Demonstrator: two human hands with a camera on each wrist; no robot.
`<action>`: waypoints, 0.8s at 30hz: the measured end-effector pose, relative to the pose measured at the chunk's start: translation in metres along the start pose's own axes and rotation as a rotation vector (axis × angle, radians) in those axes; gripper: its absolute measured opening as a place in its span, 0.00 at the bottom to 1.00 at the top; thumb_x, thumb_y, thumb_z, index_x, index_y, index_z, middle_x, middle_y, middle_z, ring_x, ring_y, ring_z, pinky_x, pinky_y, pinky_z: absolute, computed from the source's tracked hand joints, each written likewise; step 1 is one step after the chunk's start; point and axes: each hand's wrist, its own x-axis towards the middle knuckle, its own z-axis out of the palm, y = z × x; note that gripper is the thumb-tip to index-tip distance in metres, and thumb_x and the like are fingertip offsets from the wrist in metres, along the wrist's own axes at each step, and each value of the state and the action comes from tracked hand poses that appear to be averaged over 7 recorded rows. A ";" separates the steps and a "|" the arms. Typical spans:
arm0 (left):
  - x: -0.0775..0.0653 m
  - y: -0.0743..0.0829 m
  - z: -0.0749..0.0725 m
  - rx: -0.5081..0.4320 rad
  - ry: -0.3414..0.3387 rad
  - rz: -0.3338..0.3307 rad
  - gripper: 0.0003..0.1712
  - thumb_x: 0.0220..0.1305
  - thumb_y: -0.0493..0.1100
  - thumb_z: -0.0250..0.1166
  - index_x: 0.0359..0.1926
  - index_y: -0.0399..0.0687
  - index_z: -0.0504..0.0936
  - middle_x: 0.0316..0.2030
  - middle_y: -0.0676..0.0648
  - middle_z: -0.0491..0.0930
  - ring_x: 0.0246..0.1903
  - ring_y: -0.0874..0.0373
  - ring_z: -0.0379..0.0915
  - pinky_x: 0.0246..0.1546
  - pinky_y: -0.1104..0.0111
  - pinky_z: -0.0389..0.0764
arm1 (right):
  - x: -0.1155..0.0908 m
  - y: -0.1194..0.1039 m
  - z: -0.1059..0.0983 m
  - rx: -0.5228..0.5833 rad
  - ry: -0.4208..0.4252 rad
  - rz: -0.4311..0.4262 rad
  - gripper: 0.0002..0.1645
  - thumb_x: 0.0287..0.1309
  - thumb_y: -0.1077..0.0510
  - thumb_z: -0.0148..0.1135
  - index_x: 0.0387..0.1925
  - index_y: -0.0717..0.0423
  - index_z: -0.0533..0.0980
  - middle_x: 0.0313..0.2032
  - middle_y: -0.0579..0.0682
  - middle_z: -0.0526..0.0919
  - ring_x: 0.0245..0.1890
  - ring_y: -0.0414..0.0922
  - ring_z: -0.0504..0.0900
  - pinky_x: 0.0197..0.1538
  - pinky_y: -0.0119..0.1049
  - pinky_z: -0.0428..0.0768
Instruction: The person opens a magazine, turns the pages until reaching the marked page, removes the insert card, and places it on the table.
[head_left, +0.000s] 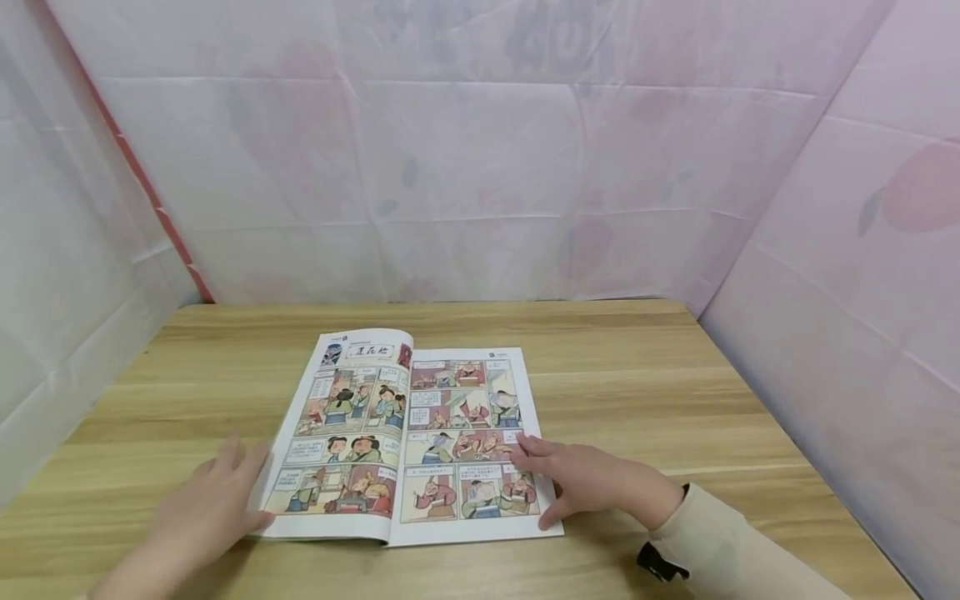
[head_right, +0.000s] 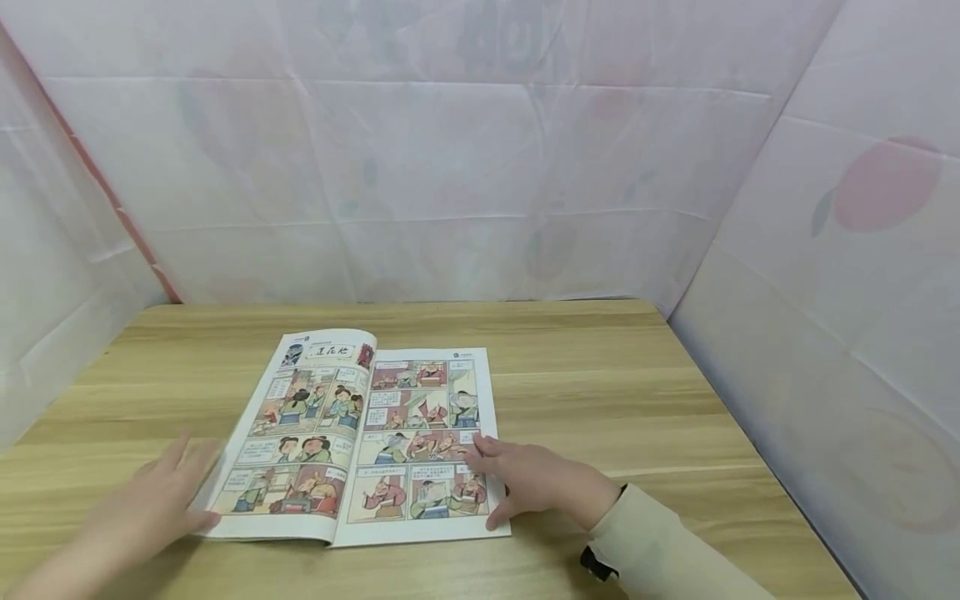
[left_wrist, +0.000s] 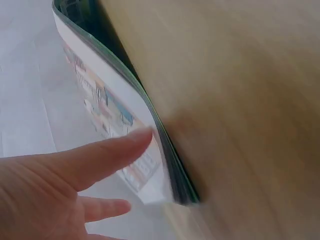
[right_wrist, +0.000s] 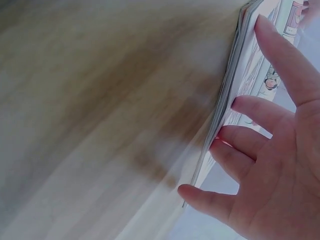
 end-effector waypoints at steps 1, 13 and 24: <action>0.000 0.004 -0.002 0.004 0.027 0.009 0.49 0.39 0.55 0.76 0.60 0.36 0.68 0.59 0.23 0.58 0.47 0.26 0.66 0.25 0.42 0.74 | 0.000 -0.001 0.000 0.000 -0.001 0.000 0.54 0.40 0.35 0.68 0.68 0.51 0.60 0.69 0.57 0.54 0.65 0.53 0.60 0.60 0.45 0.66; 0.022 0.091 -0.017 -0.158 0.245 0.381 0.27 0.53 0.52 0.68 0.51 0.41 0.79 0.58 0.33 0.69 0.51 0.39 0.71 0.49 0.48 0.72 | 0.000 -0.003 0.001 0.032 -0.016 0.034 0.57 0.37 0.36 0.70 0.67 0.54 0.60 0.70 0.56 0.52 0.67 0.53 0.57 0.62 0.46 0.63; 0.029 0.131 -0.005 -0.099 0.016 0.577 0.30 0.58 0.55 0.64 0.56 0.42 0.75 0.59 0.38 0.69 0.59 0.46 0.65 0.53 0.42 0.63 | 0.000 -0.001 0.003 0.014 -0.006 0.021 0.56 0.38 0.36 0.69 0.68 0.52 0.60 0.70 0.57 0.52 0.66 0.54 0.59 0.60 0.47 0.66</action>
